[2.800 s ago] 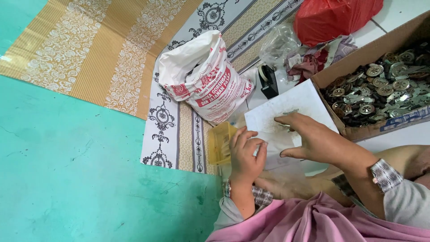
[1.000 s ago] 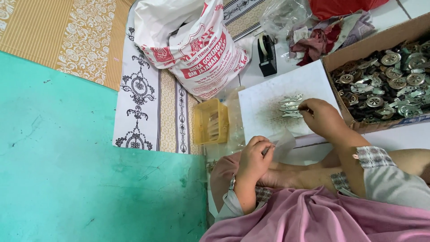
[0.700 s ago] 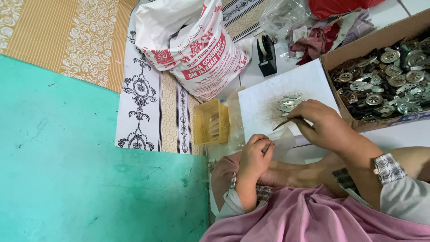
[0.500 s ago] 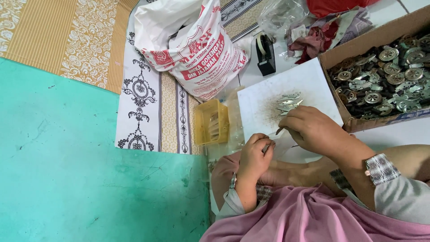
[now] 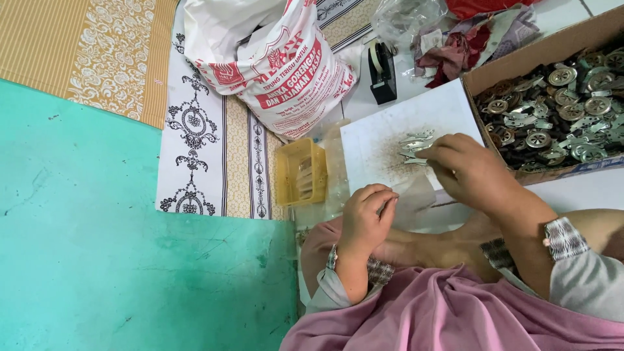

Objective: The person sits on the floor and sorts small metal parts from a cardboard box onto a white board. They then pick up a small plastic bag and place the sorted metal parts into it.

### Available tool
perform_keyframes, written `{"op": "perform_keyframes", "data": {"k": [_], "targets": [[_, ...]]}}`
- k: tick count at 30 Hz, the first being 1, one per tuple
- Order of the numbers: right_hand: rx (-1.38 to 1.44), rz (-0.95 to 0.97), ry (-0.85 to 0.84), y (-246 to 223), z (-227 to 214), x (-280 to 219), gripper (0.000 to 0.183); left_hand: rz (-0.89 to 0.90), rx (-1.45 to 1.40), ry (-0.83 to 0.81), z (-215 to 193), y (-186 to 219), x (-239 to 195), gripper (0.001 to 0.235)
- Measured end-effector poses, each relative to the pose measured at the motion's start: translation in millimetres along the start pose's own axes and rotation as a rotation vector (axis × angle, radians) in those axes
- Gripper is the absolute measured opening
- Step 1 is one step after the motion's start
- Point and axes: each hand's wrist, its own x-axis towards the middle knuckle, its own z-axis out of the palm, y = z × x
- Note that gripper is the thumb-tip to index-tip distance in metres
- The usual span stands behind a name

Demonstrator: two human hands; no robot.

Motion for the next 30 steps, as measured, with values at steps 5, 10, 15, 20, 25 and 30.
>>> {"op": "perform_keyframes", "data": {"k": [5,10,15,20,25,30], "targets": [[-0.013,0.217,-0.086,84.3,59.1,-22.3,0.024,-0.026,-0.087,-0.041,-8.3,8.0,5.3,0.005],[-0.387,0.297,-0.222,111.1,114.3,-41.6,0.017,0.004,-0.046,-0.025,-8.8,-2.3,-2.9,0.002],[-0.519,0.347,-0.318,112.2,129.5,-40.7,0.025,0.005,-0.096,0.007,-30.1,8.6,7.5,0.004],[-0.558,0.393,-0.33,113.1,137.7,-37.8,0.023,0.043,-0.179,0.241,-81.1,34.5,33.4,0.01],[-0.47,0.44,-0.342,133.7,147.9,-48.9,0.028,0.154,0.023,0.337,-103.8,20.4,66.7,0.005],[-0.48,0.409,-0.327,168.9,168.0,-57.8,0.024,0.129,0.009,0.228,-92.5,-3.2,82.7,0.003]]}}
